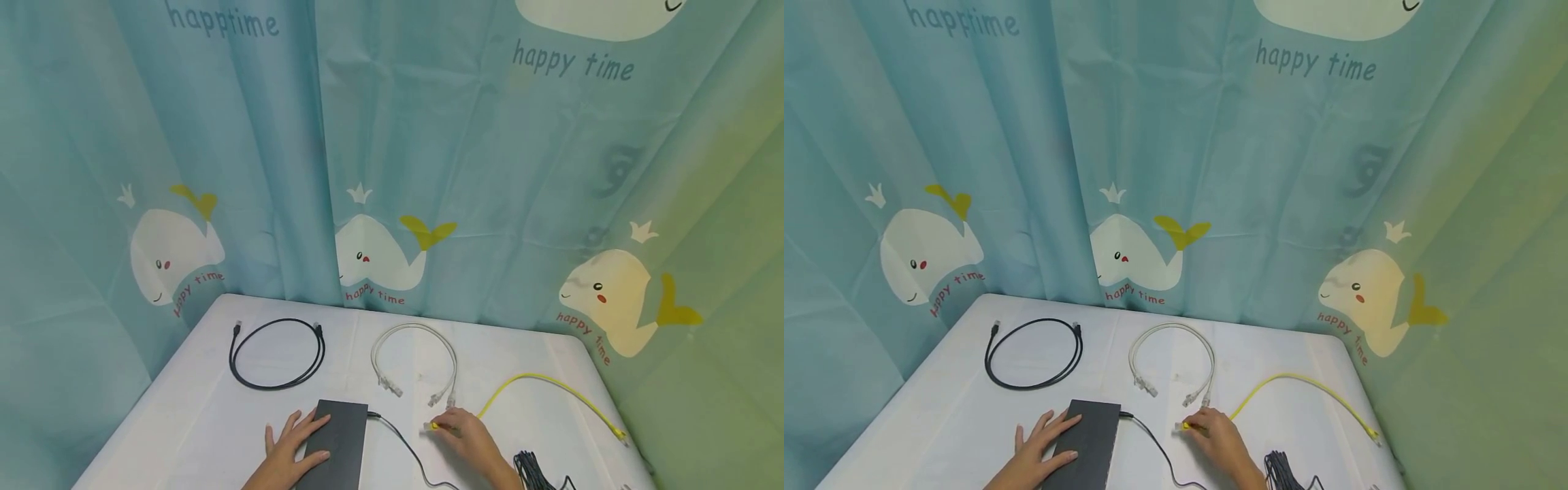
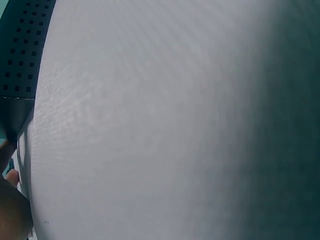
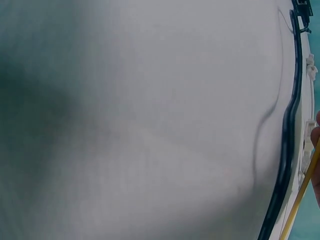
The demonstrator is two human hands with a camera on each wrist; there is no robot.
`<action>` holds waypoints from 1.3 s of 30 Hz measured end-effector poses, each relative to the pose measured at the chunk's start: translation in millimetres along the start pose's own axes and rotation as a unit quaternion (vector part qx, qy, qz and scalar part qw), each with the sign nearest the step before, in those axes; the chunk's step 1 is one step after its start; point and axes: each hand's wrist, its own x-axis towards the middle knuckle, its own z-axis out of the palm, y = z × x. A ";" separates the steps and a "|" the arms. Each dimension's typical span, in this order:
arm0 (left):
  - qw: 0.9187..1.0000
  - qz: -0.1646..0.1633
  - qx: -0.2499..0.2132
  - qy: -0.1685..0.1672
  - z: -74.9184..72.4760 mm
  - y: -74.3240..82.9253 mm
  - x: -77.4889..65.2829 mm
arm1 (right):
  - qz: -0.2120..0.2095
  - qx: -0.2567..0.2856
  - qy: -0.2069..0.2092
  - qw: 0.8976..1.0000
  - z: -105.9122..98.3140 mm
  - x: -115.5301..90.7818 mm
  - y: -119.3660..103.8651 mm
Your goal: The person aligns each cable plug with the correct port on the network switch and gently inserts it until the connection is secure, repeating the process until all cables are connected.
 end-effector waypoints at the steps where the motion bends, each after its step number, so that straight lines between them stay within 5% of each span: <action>1: 1.000 0.000 0.000 0.000 0.0 -0.1 -0.1 | -0.010 0.001 0.005 1.000 0.6 -0.3 0.0; 8: 1.000 0.000 -0.004 -0.002 -0.7 -1.5 -0.6 | -0.049 0.011 0.010 0.999 6.5 -2.4 -2.8; 26: 1.000 -0.002 -0.010 -0.007 -1.3 -3.9 -1.8 | 0.027 0.044 -0.090 0.995 18.8 1.5 -26.6; 39: 1.000 -0.001 -0.012 -0.005 -1.3 -1.6 0.5 | 0.048 0.043 -0.098 0.993 24.4 5.1 -33.3</action>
